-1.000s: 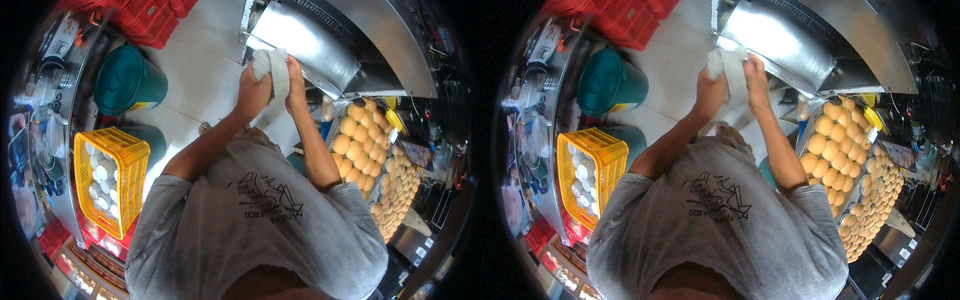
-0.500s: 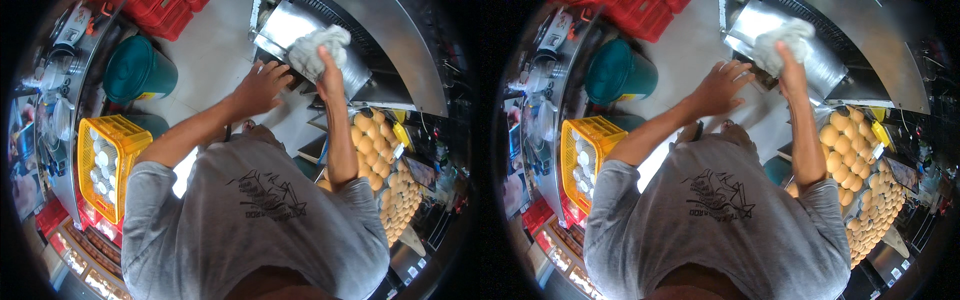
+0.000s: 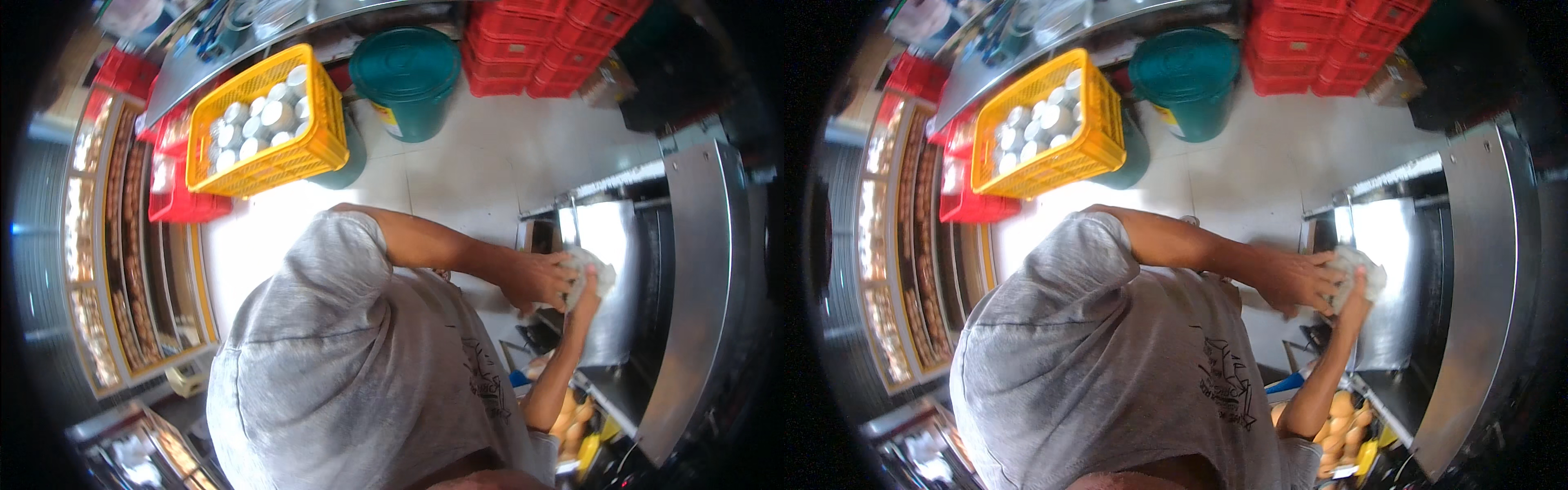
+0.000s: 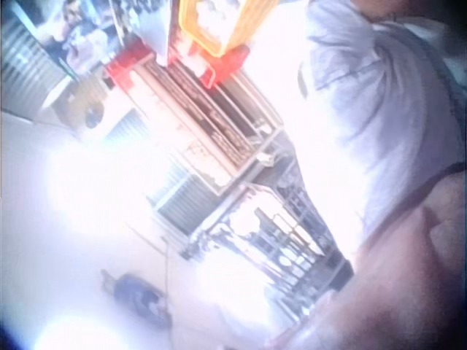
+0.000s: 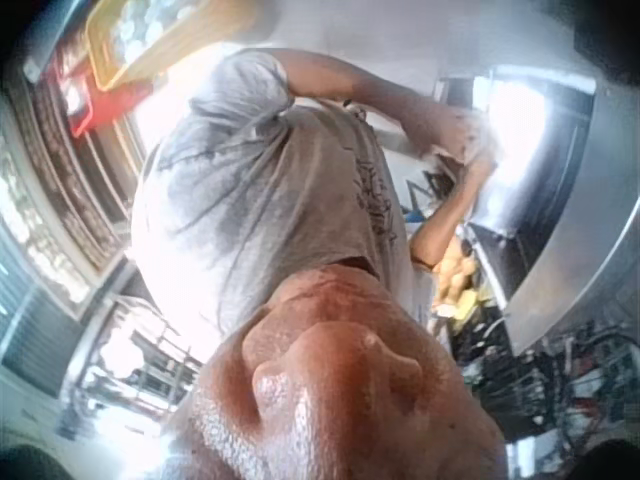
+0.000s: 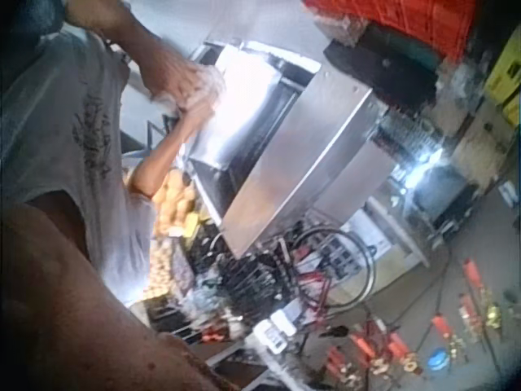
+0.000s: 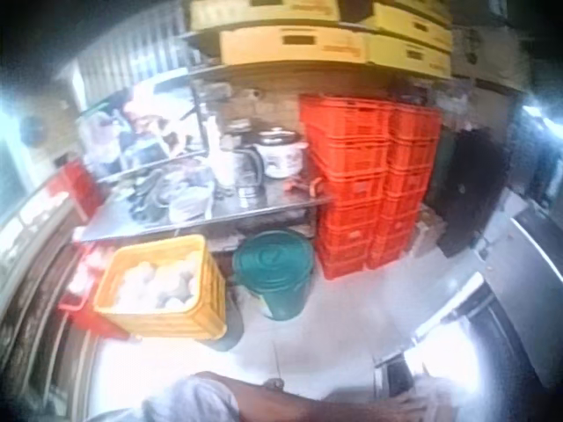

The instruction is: The person organizes bread tins in a yellow crate, wipes down a surface with a cloth, walks to the oven area, and uses oven mitts to pull out trays of baked rolls.

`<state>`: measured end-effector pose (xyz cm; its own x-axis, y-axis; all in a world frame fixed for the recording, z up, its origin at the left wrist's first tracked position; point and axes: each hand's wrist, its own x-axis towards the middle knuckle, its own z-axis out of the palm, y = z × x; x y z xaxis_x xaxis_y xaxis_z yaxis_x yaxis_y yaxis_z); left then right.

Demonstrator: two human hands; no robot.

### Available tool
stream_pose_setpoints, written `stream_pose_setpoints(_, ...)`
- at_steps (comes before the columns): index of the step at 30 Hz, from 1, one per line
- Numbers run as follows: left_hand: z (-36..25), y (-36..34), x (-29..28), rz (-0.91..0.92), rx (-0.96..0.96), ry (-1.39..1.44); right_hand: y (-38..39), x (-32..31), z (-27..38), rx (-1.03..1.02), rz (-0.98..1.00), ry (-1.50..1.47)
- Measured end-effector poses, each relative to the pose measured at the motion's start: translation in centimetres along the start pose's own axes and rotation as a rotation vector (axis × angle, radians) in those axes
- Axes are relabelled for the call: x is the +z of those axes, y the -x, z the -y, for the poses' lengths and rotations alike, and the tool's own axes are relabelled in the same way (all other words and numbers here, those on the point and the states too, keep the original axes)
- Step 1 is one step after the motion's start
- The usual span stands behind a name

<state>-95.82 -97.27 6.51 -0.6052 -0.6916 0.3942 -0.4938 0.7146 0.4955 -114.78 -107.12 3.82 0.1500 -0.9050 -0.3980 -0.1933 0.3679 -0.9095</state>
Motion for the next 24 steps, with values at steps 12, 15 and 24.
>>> stream_pose_setpoints(12,4.5,25.7,0.3,-0.117,-1.088,-0.12,-9.4,-6.4,-9.3,-0.625,-0.195,1.201)
stream_pose_setpoints(15,6.6,31.6,1.2,0.023,-1.216,0.179,-8.2,-3.2,-8.5,-0.582,-0.283,1.104)
stream_pose_setpoints(24,22.7,26.1,-7.1,0.219,-0.908,0.179,-8.3,1.2,-4.8,-0.062,-0.55,1.121)
